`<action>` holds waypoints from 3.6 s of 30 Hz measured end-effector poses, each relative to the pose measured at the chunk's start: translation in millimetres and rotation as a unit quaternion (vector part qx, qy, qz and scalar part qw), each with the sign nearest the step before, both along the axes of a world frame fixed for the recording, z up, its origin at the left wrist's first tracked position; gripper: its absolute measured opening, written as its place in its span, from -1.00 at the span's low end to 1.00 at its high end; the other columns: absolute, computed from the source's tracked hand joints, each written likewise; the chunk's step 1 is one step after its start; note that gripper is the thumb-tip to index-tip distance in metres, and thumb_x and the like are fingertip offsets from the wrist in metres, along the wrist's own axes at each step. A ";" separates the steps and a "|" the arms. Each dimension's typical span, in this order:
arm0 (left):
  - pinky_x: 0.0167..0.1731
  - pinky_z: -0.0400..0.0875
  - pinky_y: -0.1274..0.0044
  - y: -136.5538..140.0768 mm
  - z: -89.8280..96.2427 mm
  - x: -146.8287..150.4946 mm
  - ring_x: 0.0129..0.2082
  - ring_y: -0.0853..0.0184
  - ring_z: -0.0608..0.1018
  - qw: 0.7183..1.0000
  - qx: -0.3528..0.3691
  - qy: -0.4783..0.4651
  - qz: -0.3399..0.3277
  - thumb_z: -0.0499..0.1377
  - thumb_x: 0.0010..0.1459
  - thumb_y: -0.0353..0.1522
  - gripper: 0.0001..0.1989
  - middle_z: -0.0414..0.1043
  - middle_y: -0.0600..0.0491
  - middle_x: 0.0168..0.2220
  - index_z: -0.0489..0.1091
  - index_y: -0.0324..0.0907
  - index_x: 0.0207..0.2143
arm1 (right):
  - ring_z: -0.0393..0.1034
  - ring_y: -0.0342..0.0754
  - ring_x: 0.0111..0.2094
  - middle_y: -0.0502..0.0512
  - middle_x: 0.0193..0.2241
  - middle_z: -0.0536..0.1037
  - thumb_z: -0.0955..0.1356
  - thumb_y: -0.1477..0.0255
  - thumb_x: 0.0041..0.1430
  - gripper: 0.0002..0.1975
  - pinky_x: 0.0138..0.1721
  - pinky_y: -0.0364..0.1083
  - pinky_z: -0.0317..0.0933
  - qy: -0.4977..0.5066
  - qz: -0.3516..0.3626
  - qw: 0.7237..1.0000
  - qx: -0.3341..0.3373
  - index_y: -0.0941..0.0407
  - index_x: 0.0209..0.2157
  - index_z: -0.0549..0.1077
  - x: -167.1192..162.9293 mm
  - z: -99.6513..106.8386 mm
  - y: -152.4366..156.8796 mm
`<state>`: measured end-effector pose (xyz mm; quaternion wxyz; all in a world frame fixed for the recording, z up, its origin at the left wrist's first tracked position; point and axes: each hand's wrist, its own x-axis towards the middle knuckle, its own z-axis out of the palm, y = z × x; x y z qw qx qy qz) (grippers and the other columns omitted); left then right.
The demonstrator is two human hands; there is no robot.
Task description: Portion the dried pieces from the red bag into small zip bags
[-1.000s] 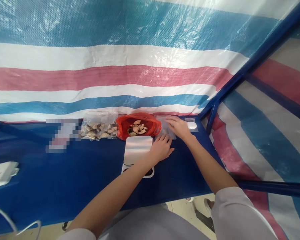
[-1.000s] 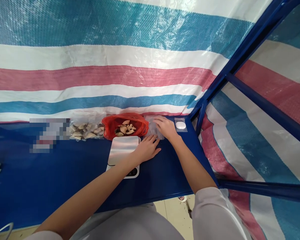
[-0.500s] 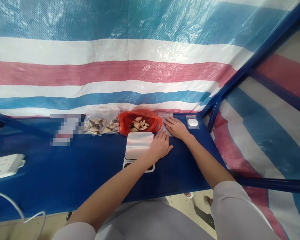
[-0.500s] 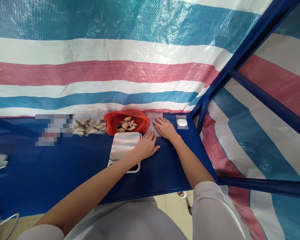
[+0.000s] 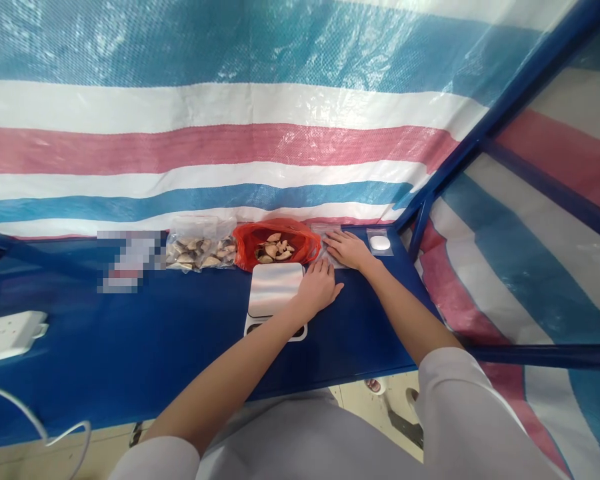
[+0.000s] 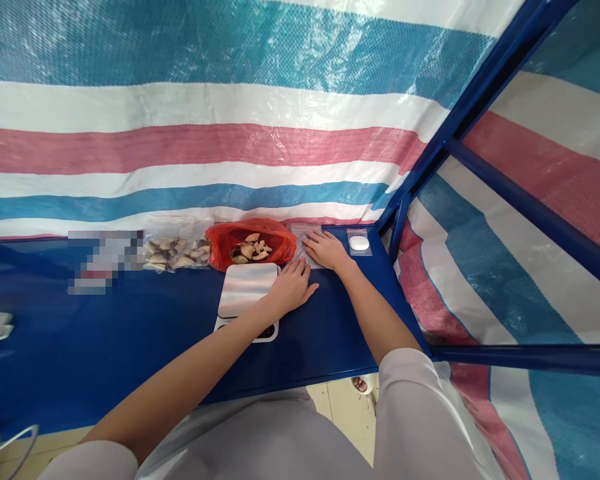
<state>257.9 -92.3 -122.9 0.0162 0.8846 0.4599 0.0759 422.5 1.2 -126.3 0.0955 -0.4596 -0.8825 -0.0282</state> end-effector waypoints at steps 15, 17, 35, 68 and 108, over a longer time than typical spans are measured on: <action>0.21 0.24 0.22 -35.6 37.2 -32.6 0.20 0.01 0.42 0.995 0.072 -0.063 -0.029 -0.08 0.40 -0.26 -0.55 0.41 -0.26 0.17 0.40 -0.35 0.11 | 0.33 0.07 0.23 0.10 0.11 0.54 0.24 0.41 0.36 -0.67 0.22 0.09 0.30 0.143 -0.060 0.988 0.010 0.06 0.02 0.55 6.2 15.7 -84.9; 0.21 0.23 0.21 -39.7 43.1 -46.5 0.19 0.02 0.42 0.994 0.081 -0.063 -0.021 -0.08 0.40 -0.25 -0.55 0.42 -0.23 0.17 0.41 -0.32 0.11 | 0.34 0.07 0.23 0.09 0.11 0.54 0.24 0.40 0.36 -0.68 0.22 0.09 0.30 0.148 -0.062 0.987 0.010 0.04 0.02 0.55 -2.5 14.9 -99.4; 0.27 0.17 0.26 -68.3 26.6 -198.7 0.16 0.12 0.47 0.970 0.092 -0.130 0.184 -0.06 0.35 -0.25 -0.57 0.49 -0.09 0.13 0.49 -0.19 0.05 | 0.21 0.18 0.30 0.17 0.23 0.41 0.23 0.37 0.35 -0.64 0.29 0.23 0.14 0.133 -0.116 0.984 0.005 0.07 0.08 0.51 -63.3 -16.0 -144.7; 0.34 -0.03 0.09 -61.4 -2.4 -243.5 0.41 0.00 0.11 0.977 0.009 0.006 0.214 -0.10 0.36 -0.09 -0.40 0.04 -0.08 0.41 0.17 -0.09 0.36 | 0.19 0.16 0.32 0.11 0.27 0.36 0.18 0.35 0.40 -0.58 0.32 0.25 0.06 0.106 -0.130 0.986 -0.002 0.03 0.19 0.43 -70.9 -19.5 -147.5; 0.28 0.15 0.16 26.2 40.7 -293.5 0.28 -0.01 0.33 0.985 0.118 -0.044 0.119 -0.05 0.30 -0.16 -0.48 0.35 -0.20 0.23 0.41 -0.22 0.15 | 0.29 0.14 0.26 0.17 0.19 0.46 0.20 0.40 0.36 -0.62 0.30 0.21 0.13 0.152 -0.141 0.978 0.022 0.06 0.11 0.48 -66.1 -31.8 -110.2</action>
